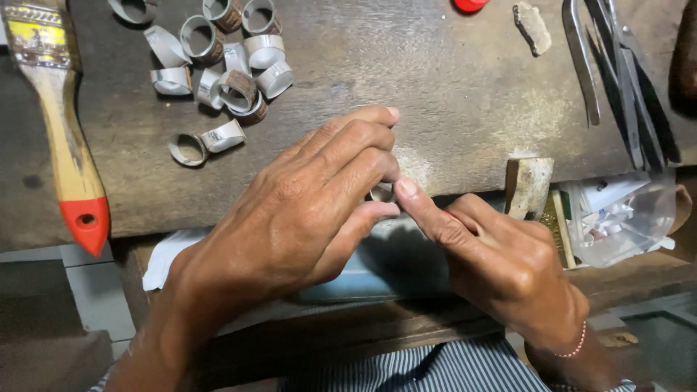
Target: Filing a small metal ring to smooth its edges and surfaces at a jewelry workshop.
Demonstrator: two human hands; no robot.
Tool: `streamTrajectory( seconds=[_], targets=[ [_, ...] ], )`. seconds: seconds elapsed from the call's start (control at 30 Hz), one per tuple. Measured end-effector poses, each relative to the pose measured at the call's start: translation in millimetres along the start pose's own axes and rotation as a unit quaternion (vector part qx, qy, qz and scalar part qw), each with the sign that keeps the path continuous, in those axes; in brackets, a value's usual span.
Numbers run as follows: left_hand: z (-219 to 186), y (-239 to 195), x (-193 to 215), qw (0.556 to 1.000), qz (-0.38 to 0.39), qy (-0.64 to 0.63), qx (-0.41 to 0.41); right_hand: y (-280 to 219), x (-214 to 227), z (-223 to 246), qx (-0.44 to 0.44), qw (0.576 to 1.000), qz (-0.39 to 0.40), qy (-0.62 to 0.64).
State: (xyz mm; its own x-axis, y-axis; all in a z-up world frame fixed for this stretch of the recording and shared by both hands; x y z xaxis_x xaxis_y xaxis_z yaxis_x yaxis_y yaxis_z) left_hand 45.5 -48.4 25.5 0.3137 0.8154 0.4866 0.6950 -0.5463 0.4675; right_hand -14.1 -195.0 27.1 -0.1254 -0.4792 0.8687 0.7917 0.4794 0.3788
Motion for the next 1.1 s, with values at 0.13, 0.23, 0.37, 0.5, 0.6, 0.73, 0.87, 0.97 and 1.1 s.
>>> streamTrajectory(
  seconds=[0.13,0.23,0.37,0.5,0.6,0.73,0.87,0.97,1.1],
  targets=[
    [3,-1,2,0.999,-0.013,-0.028,0.029,3,0,4,0.008,1.0,0.003,0.002],
    [2,-1,4,0.999,-0.032,-0.023,0.007,4,-2,2,-0.007,1.0,0.018,0.02],
    [3,0,1,1.0,-0.013,-0.004,0.013,6,-2,2,0.002,1.0,0.01,0.02],
    [3,-1,0,0.999,-0.012,0.035,0.006,4,7,3,-0.005,1.0,0.018,-0.011],
    [6,-1,-3,0.999,-0.007,0.053,0.006,-11,8,-2,-0.071,0.996,0.05,-0.018],
    [3,0,-3,0.998,0.002,0.058,-0.003,2,1,1,0.001,0.999,-0.004,-0.054],
    [-1,5,-4,0.999,-0.003,0.039,0.003,4,9,-1,-0.011,0.999,0.022,-0.031],
    [1,-1,-4,0.999,-0.007,0.051,0.003,-4,11,5,-0.044,0.998,0.035,-0.007],
    [1,1,-4,0.999,-0.006,0.054,-0.001,4,3,3,0.023,0.999,-0.015,-0.027]
  ],
)
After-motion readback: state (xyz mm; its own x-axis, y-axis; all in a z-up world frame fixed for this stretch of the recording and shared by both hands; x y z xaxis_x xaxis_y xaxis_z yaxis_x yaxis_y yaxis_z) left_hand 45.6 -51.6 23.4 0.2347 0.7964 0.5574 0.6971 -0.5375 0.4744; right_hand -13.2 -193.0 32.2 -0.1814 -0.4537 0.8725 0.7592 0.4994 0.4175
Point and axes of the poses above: each hand's wrist, its own y-axis towards the middle knuckle, its own x-axis out of the back of the hand, z = x × y, the point moved 7 cm from there along y, towards the middle knuckle, and after that the axes turned 11 degrees about -z, right-handed, at the moved point
